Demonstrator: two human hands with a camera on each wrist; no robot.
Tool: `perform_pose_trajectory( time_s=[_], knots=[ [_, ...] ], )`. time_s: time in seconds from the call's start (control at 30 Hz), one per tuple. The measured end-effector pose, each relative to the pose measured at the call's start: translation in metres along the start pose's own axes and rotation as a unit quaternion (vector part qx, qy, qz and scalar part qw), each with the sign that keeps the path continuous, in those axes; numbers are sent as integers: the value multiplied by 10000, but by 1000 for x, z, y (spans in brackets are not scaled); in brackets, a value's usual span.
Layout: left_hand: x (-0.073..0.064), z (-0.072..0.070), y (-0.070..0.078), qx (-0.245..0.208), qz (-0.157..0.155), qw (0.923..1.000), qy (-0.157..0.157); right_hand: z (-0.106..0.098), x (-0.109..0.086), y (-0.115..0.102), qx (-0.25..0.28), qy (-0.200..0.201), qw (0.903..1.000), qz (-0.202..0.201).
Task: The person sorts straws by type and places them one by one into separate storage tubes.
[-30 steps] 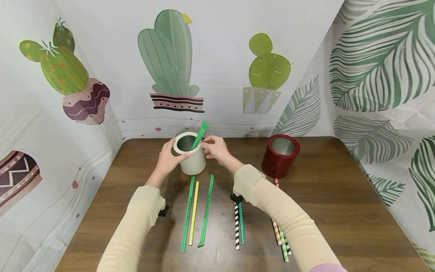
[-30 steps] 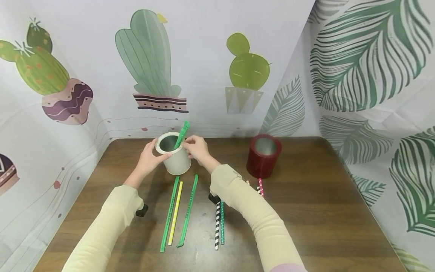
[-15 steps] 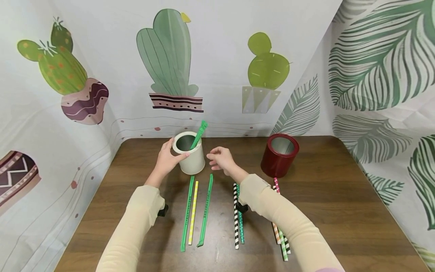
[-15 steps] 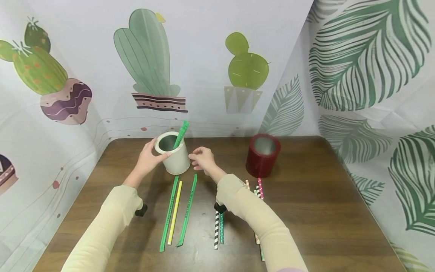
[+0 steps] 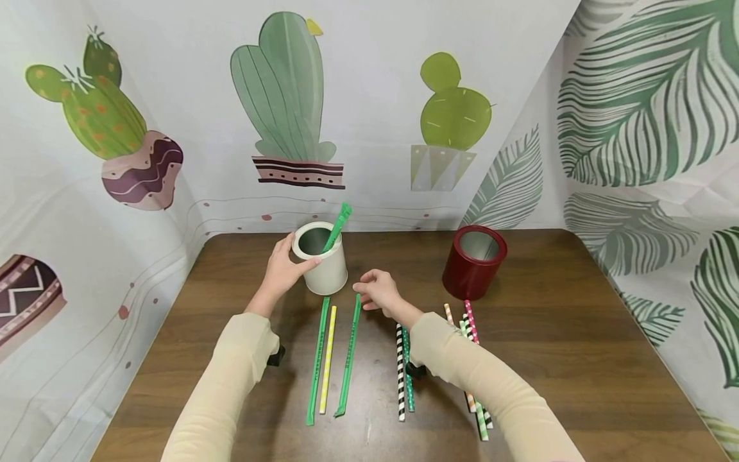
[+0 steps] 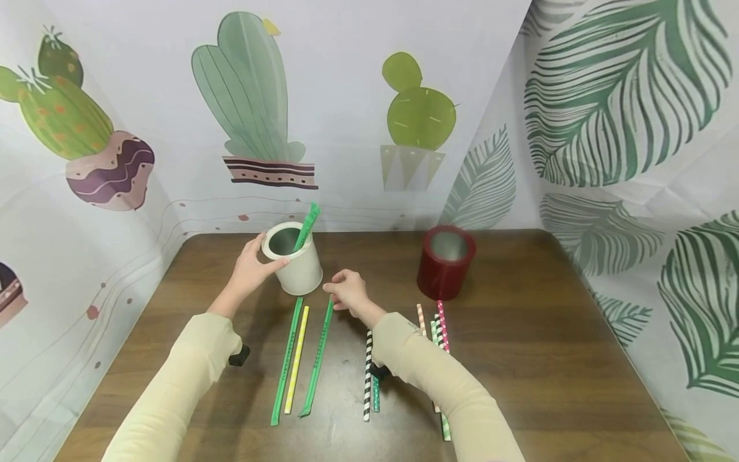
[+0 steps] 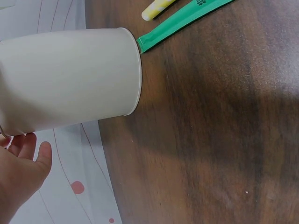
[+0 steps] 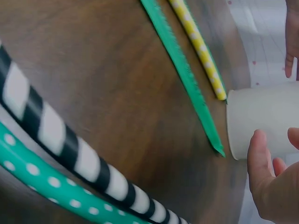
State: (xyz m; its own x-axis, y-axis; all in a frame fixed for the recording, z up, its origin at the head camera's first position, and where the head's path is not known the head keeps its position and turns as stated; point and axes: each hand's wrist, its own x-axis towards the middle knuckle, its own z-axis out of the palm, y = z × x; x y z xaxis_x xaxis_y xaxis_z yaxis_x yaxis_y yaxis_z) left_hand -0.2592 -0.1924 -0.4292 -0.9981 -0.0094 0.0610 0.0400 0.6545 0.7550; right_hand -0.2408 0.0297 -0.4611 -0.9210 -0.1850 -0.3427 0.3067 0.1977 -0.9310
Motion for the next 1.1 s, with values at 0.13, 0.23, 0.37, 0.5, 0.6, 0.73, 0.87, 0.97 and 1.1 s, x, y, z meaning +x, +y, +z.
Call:
perform_pose_trajectory(
  time_s=[0.13, 0.23, 0.37, 0.5, 0.6, 0.73, 0.87, 0.97, 1.1],
  knots=[
    [0, 0, 1, -40, -22, 10000, -5, 3, -4, 9, -114, -12, 9999, 49],
    [0, -1, 1, -58, -28, 10000, 2, 5, -6, 16, -178, -20, 9998, 109],
    [-1, -1, 1, -65, -37, 10000, -2, 8, -9, 24, -316, -95, 9994, 100],
    [-1, -1, 1, -62, -40, 10000, -10, 9, -12, 31, -438, -162, 9988, 111],
    [-1, -1, 1, -64, -29, 10000, -40, 11, -13, 34, -451, -188, 9987, 153],
    [-1, -1, 1, -73, -42, 10000, -41, 13, -14, 39, -449, -218, 9986, 148],
    [-1, -1, 1, -67, -22, 10000, -22, 15, -14, 43, -425, -211, 9987, 167],
    [-1, -1, 0, -67, -11, 10000, 15, 17, -13, 45, -428, -203, 9988, 152],
    [-1, -1, 1, -62, 2, 10000, 29, 19, -13, 46, -464, -198, 9986, 130]
  ],
)
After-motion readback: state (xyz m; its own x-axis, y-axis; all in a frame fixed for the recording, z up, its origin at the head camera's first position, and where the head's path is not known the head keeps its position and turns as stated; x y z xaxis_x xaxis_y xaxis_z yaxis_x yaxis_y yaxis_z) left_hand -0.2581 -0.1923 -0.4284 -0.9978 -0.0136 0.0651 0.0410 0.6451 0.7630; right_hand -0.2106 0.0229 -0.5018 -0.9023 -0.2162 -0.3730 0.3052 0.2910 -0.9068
